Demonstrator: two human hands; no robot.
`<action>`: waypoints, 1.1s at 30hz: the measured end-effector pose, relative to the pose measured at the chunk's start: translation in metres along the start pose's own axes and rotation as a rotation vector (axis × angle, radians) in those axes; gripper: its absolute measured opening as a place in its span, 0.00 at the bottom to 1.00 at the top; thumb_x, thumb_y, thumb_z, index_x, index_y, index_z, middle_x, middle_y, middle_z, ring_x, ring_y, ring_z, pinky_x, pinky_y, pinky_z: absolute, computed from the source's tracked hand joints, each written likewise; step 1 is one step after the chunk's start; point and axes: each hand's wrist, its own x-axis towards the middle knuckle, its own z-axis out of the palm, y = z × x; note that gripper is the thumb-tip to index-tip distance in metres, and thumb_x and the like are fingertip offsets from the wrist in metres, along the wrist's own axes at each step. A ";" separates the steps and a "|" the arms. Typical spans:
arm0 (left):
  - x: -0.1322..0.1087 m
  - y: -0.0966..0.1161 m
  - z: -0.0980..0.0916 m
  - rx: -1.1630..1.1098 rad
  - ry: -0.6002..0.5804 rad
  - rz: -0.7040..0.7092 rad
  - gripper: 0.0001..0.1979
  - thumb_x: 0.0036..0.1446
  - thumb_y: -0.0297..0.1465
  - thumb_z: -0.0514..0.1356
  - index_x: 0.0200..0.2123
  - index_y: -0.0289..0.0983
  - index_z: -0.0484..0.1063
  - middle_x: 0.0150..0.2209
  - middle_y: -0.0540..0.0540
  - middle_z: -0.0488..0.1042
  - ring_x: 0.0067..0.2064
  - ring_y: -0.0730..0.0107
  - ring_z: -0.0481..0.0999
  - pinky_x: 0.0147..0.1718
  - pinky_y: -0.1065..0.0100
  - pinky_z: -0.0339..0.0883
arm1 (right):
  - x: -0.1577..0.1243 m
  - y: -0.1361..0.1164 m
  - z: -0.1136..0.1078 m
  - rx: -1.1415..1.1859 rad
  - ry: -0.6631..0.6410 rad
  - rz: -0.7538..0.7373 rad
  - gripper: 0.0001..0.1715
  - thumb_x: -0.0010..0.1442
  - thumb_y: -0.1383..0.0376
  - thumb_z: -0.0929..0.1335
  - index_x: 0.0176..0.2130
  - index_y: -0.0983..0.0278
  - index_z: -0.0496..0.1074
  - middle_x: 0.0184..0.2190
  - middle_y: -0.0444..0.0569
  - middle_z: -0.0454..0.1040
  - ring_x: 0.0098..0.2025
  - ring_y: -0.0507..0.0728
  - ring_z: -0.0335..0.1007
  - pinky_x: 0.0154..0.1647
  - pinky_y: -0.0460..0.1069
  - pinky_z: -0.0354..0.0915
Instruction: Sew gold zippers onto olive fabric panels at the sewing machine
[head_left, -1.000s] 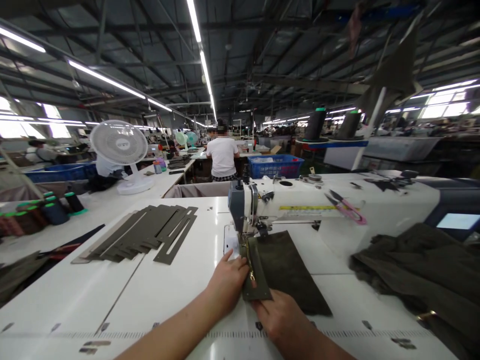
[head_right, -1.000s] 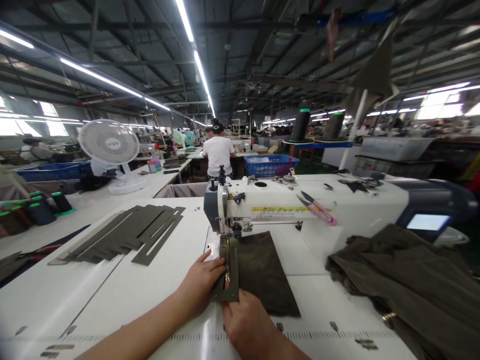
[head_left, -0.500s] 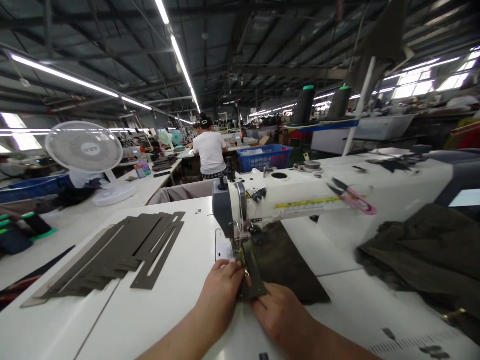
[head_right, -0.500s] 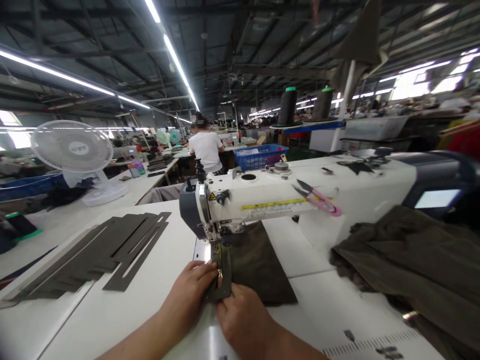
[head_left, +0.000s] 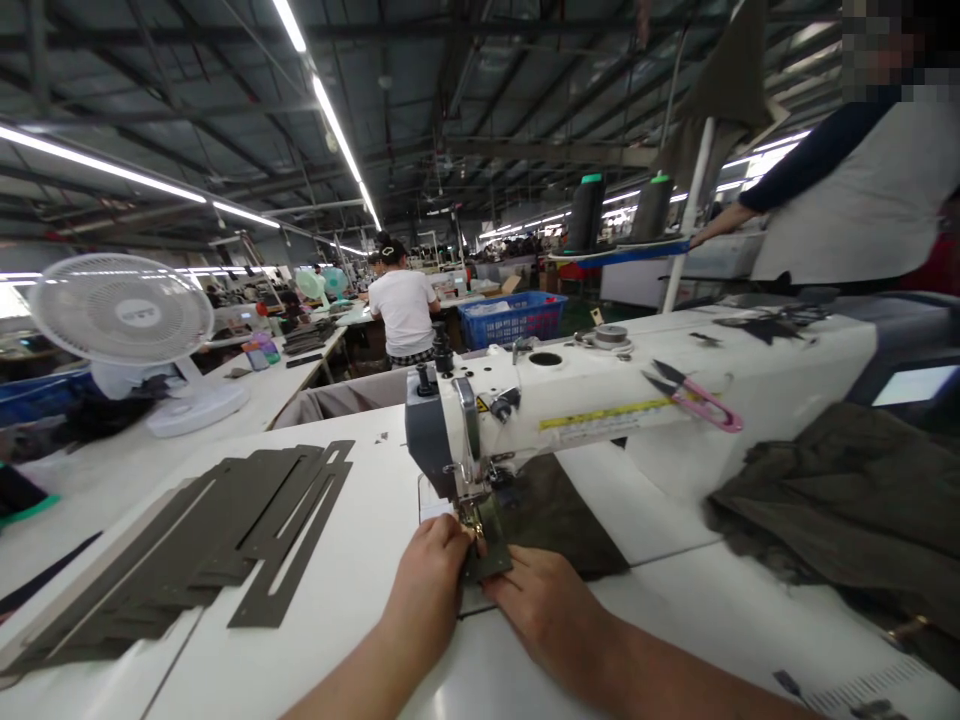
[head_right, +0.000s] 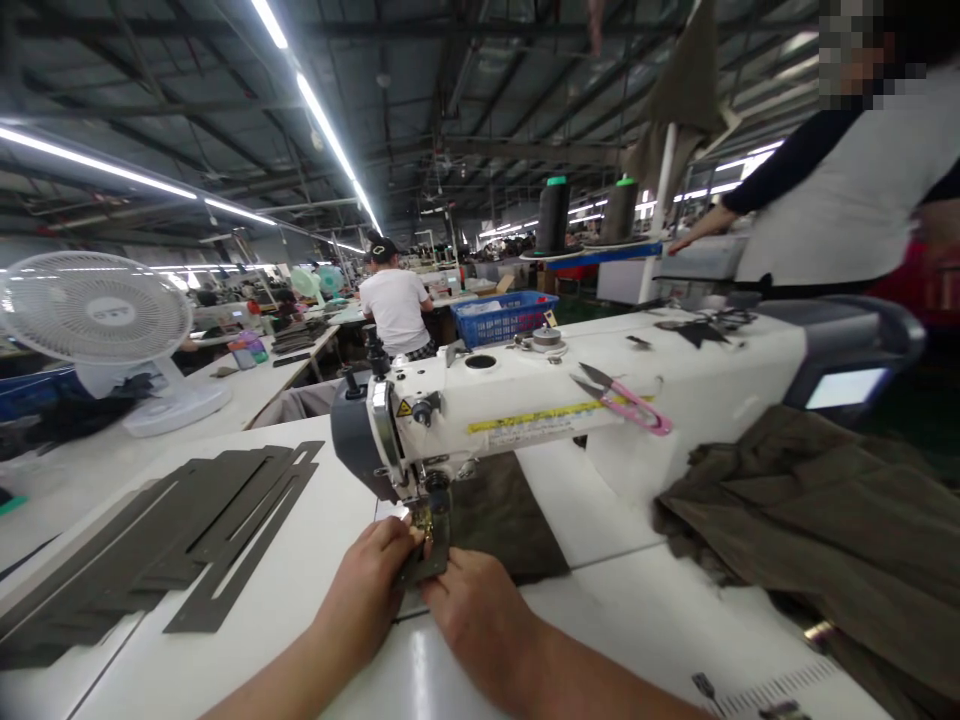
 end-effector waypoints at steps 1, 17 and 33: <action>-0.002 -0.001 0.000 -0.020 0.016 -0.002 0.15 0.47 0.18 0.52 0.35 0.37 0.72 0.34 0.44 0.70 0.38 0.62 0.69 0.38 0.62 0.68 | 0.000 -0.001 -0.004 0.045 0.002 0.031 0.08 0.59 0.73 0.62 0.31 0.66 0.69 0.30 0.47 0.73 0.32 0.54 0.67 0.33 0.47 0.62; -0.030 0.024 -0.010 -0.049 0.094 0.112 0.13 0.55 0.29 0.57 0.45 0.37 0.70 0.46 0.42 0.73 0.45 0.62 0.72 0.43 0.61 0.67 | 0.028 0.028 -0.005 0.082 -0.158 0.403 0.12 0.56 0.74 0.60 0.32 0.67 0.71 0.31 0.50 0.73 0.35 0.54 0.69 0.35 0.46 0.60; -0.018 0.018 -0.003 0.185 -0.037 0.311 0.11 0.57 0.24 0.48 0.31 0.35 0.70 0.30 0.45 0.75 0.31 0.66 0.74 0.33 0.65 0.68 | 0.037 0.031 0.003 -0.105 -0.193 0.576 0.10 0.54 0.68 0.61 0.28 0.66 0.71 0.28 0.52 0.75 0.30 0.56 0.71 0.27 0.46 0.53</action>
